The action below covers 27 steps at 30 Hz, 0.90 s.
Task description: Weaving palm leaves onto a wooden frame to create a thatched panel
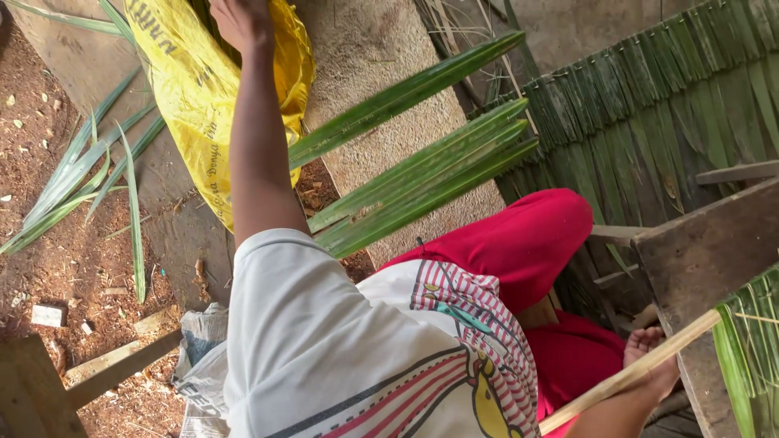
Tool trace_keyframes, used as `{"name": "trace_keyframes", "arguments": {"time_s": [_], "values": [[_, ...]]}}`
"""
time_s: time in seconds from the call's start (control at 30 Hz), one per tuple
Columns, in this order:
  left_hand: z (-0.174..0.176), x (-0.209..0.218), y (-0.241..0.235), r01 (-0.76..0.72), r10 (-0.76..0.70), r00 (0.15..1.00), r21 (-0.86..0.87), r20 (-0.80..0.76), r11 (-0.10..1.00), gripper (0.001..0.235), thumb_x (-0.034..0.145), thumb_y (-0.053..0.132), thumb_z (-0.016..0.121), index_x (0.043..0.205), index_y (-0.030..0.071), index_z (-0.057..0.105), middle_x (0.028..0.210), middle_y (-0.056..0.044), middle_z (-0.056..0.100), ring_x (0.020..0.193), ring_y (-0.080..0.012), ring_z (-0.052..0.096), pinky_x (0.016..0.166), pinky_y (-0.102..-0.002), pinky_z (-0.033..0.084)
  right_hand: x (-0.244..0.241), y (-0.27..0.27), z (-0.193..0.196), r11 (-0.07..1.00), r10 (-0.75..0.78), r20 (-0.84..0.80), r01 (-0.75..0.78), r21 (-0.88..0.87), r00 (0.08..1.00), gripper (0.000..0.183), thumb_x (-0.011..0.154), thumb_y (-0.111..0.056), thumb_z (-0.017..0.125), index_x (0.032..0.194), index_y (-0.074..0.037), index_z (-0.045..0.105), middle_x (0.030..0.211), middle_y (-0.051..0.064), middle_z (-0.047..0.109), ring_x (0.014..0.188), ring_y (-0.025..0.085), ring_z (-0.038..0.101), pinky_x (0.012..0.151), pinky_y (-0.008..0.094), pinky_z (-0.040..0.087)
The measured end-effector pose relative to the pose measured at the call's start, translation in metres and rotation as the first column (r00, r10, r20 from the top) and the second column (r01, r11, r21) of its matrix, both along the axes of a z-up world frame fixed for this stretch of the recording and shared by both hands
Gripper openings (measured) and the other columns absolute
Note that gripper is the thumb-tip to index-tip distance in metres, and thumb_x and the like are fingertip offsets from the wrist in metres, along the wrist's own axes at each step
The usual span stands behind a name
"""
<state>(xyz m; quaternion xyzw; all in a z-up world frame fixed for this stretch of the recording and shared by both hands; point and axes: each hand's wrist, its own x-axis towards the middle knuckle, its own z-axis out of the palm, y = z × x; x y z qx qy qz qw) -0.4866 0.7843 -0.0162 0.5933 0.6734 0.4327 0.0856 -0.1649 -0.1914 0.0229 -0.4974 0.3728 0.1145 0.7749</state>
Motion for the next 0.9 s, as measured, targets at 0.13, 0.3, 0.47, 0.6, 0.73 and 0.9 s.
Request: {"name": "trace_keyframes", "arguments": {"time_s": [0.13, 0.3, 0.47, 0.6, 0.73, 0.9], "values": [[0.007, 0.002, -0.004, -0.191, 0.185, 0.979, -0.074, -0.083, 0.979, 0.058, 0.072, 0.03, 0.088, 0.111, 0.007, 0.053, 0.114, -0.015, 0.058, 0.098, -0.0314, 0.063, 0.081, -0.04, 0.058, -0.004, -0.014, -0.013, 1.0, -0.003, -0.019, 0.002, -0.03, 1.0, 0.019, 0.105, -0.022, 0.055, 0.121, -0.018, 0.062, 0.096, 0.003, 0.072, 0.083, 0.013, 0.073, 0.079, 0.026, 0.068], [-0.036, 0.002, 0.029, -0.093, 0.098, 0.995, -0.168, 0.027, 0.982, 0.146, 0.075, 0.039, 0.103, 0.164, 0.024, -0.011, 0.176, -0.013, 0.01, 0.161, -0.0446, 0.023, 0.11, -0.045, 0.058, 0.018, 0.016, -0.035, 0.998, -0.013, -0.041, 0.01, -0.066, 0.999, 0.023, 0.105, -0.025, 0.058, 0.128, -0.021, 0.06, 0.1, 0.002, 0.073, 0.086, 0.012, 0.075, 0.082, 0.026, 0.07], [-0.046, 0.02, 0.017, -0.054, 0.044, 0.993, -0.088, -0.111, 0.995, 0.105, 0.079, 0.032, 0.105, 0.15, 0.009, 0.031, 0.141, -0.014, 0.059, 0.128, -0.0247, 0.067, 0.118, -0.043, 0.05, 0.028, 0.042, -0.049, 0.995, -0.002, -0.037, -0.002, -0.101, 0.999, 0.02, 0.108, -0.029, 0.054, 0.125, -0.02, 0.059, 0.102, 0.003, 0.072, 0.087, 0.013, 0.074, 0.083, 0.028, 0.07], [-0.065, 0.03, 0.01, -0.002, -0.004, 0.992, -0.048, -0.123, 0.999, 0.099, 0.084, 0.031, 0.096, 0.152, 0.004, 0.029, 0.137, -0.015, 0.054, 0.118, -0.028, 0.059, 0.102, -0.038, 0.056, 0.028, 0.043, -0.05, 0.99, 0.056, -0.054, -0.063, -0.128, 0.997, 0.017, 0.109, -0.03, 0.051, 0.116, -0.017, 0.06, 0.101, 0.0, 0.071, 0.092, 0.011, 0.073, 0.09, 0.025, 0.068], [-0.061, 0.023, 0.031, -0.116, 0.116, 0.993, -0.059, -0.006, 0.992, 0.112, 0.081, 0.038, 0.101, 0.157, 0.005, 0.026, 0.144, -0.019, 0.05, 0.125, -0.0301, 0.061, 0.107, -0.043, 0.055, 0.024, 0.043, -0.048, 0.992, 0.045, 0.003, -0.045, -0.116, 0.999, 0.014, 0.105, -0.024, 0.056, 0.117, -0.016, 0.06, 0.106, 0.005, 0.071, 0.095, 0.014, 0.074, 0.088, 0.028, 0.068], [-0.057, 0.003, 0.062, -0.21, 0.208, 0.978, -0.105, -0.031, 0.972, 0.113, 0.087, 0.047, 0.092, 0.163, 0.018, 0.013, 0.16, -0.021, 0.039, 0.129, -0.0369, 0.062, 0.096, -0.045, 0.062, 0.025, 0.046, -0.047, 0.989, -0.023, -0.037, 0.018, -0.147, 0.999, 0.016, 0.105, -0.021, 0.053, 0.119, -0.02, 0.06, 0.107, 0.006, 0.072, 0.091, 0.014, 0.077, 0.086, 0.029, 0.07]]}}
